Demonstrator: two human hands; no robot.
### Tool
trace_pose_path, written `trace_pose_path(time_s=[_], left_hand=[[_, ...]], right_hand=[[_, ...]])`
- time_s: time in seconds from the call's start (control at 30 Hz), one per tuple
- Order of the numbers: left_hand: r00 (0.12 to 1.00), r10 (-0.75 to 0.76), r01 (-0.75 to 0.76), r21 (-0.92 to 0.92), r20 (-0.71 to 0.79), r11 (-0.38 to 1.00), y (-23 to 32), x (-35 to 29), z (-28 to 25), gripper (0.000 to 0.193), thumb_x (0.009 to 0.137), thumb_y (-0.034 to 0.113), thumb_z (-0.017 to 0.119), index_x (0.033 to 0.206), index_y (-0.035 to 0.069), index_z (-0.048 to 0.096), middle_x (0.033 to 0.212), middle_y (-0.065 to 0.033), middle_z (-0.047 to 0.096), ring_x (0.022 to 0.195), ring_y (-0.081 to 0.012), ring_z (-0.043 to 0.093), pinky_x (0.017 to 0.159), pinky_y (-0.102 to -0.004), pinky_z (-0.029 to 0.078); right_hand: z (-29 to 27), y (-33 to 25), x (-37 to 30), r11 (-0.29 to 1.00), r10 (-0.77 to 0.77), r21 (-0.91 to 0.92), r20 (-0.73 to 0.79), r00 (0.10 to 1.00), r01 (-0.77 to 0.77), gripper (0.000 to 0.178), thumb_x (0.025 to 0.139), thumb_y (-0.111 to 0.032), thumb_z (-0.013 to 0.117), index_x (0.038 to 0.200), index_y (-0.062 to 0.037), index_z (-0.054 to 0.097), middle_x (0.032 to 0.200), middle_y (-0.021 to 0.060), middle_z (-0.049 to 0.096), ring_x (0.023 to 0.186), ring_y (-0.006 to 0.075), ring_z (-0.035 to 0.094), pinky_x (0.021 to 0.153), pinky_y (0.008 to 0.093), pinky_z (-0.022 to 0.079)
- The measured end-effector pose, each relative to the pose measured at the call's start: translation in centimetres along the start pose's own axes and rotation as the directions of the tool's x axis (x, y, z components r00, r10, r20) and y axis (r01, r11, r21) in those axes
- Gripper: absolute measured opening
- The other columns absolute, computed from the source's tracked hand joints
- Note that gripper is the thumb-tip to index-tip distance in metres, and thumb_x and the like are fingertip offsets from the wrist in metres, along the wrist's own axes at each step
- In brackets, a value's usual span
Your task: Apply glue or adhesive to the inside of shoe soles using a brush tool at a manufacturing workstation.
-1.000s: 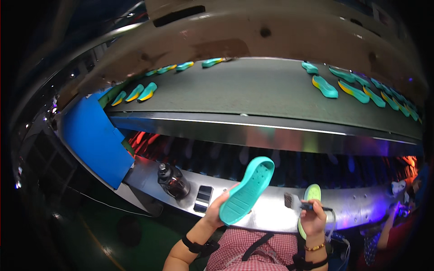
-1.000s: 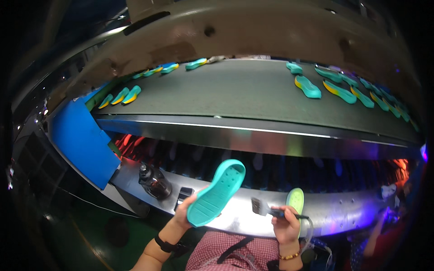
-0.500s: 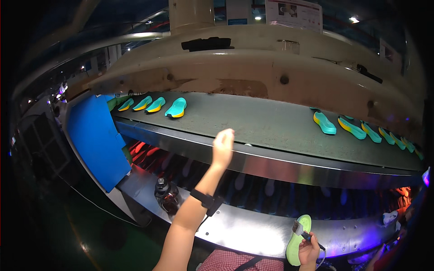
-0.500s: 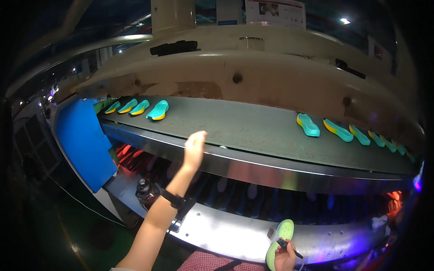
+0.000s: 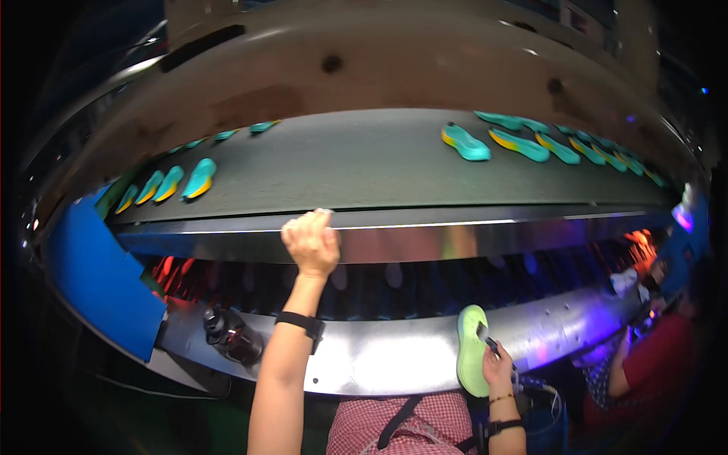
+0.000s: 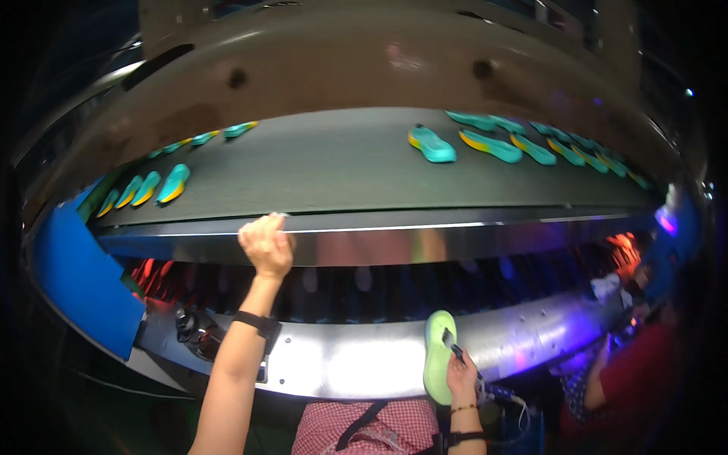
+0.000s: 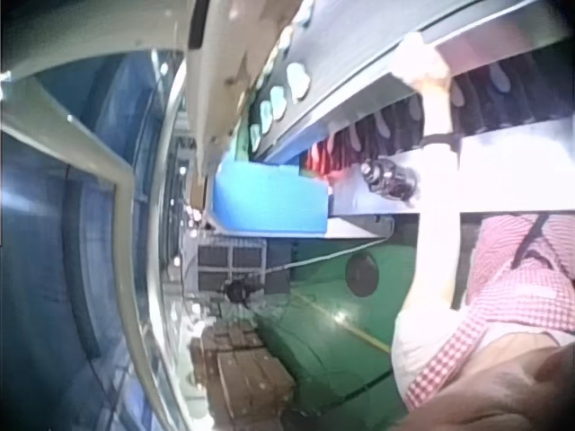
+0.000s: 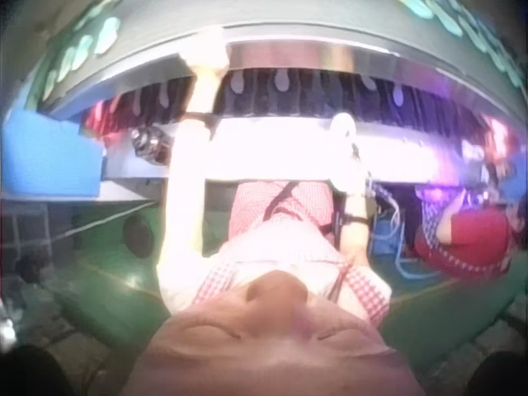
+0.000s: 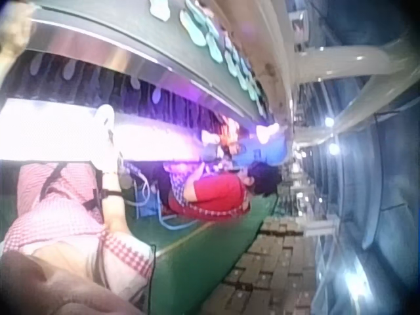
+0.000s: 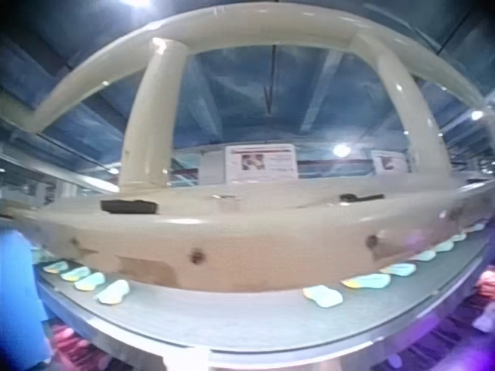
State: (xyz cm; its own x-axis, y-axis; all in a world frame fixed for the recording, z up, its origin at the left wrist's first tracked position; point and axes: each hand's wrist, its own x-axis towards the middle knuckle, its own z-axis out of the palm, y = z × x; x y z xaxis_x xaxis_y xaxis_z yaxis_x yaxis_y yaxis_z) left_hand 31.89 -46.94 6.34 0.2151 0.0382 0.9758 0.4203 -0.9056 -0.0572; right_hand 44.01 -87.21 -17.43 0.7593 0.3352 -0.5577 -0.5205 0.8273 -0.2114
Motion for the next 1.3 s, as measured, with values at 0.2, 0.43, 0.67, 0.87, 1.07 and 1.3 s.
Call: trace_pose_path(time_s=[0.2,0.43,0.67,0.87,1.07,1.3], left_hand=[[0.999,0.029,-0.029,0.012,-0.016,1.0,0.4,0.4,0.1,0.03,0.084,0.023,0.039,0.095,0.006,0.061,0.098,-0.0082,0.061,0.095,-0.025,0.052,0.09,-0.0407,0.031],[0.999,0.031,-0.031,0.022,-0.035,0.999,0.2,0.2,0.4,0.03,0.083,0.021,0.038,0.095,0.005,0.06,0.099,-0.0082,0.061,0.096,-0.0253,0.052,0.091,-0.0402,0.031],[0.999,0.038,-0.038,0.016,-0.021,0.999,0.4,-0.5,0.5,0.029,0.082,0.022,0.04,0.096,0.006,0.06,0.098,-0.0078,0.06,0.095,-0.0245,0.051,0.092,-0.0405,0.029],[0.998,0.042,-0.042,0.004,-0.052,0.999,0.8,-0.5,0.7,0.03,0.081,0.024,0.04,0.094,0.005,0.059,0.097,-0.0082,0.06,0.094,-0.0245,0.051,0.091,-0.0413,0.029],[0.988,0.094,-0.092,0.018,-0.122,0.996,-0.4,0.2,0.5,0.032,0.082,0.028,0.037,0.085,0.005,0.059,0.086,-0.0098,0.059,0.082,-0.0261,0.051,0.076,-0.0406,0.034],[0.99,0.004,0.022,-0.181,0.14,0.983,1.5,2.6,-2.5,0.028,0.081,0.03,0.04,0.08,0.01,0.06,0.08,-0.0071,0.061,0.067,-0.0252,0.057,0.057,-0.0371,0.042]], right_hand=[[-2.0,1.9,2.7,0.997,-0.07,0.03,-0.095,0.993,0.073,0.032,0.082,-0.02,0.052,0.099,0.0061,0.05,0.107,0.0191,0.052,0.099,0.0297,0.053,0.087,0.0363,0.046],[-2.0,4.1,1.8,0.988,0.09,-0.093,-0.279,0.956,-0.12,0.051,0.089,-0.035,0.044,0.118,0.0077,0.039,0.117,0.0168,0.048,0.102,0.0253,0.05,0.086,0.0339,0.045],[15.3,-0.9,-5.8,0.316,-0.396,-0.466,0.726,0.561,0.826,0.024,0.091,-0.021,0.045,0.093,-0.0005,0.057,0.084,0.0094,0.062,0.069,0.0129,0.057,0.065,0.0241,0.046],[33.5,-4.7,-10.1,-0.607,0.021,0.201,0.971,-0.237,0.769,0.013,0.075,-0.007,0.06,0.087,-0.0028,0.06,0.086,0.0105,0.061,0.076,0.0241,0.058,0.071,0.0298,0.047],[45.5,-2.1,-4.0,-0.892,0.237,0.028,0.878,0.415,0.45,0.047,0.076,-0.029,0.059,0.113,-0.0012,0.051,0.112,0.0184,0.055,0.104,0.0334,0.051,0.087,0.0392,0.042],[46.5,-5.7,4.8,-0.919,0.315,0.131,0.812,0.491,0.372,0.072,0.057,-0.032,0.072,0.12,-0.0074,0.049,0.123,0.0222,0.046,0.119,0.0345,0.039,0.099,0.0396,0.03]])
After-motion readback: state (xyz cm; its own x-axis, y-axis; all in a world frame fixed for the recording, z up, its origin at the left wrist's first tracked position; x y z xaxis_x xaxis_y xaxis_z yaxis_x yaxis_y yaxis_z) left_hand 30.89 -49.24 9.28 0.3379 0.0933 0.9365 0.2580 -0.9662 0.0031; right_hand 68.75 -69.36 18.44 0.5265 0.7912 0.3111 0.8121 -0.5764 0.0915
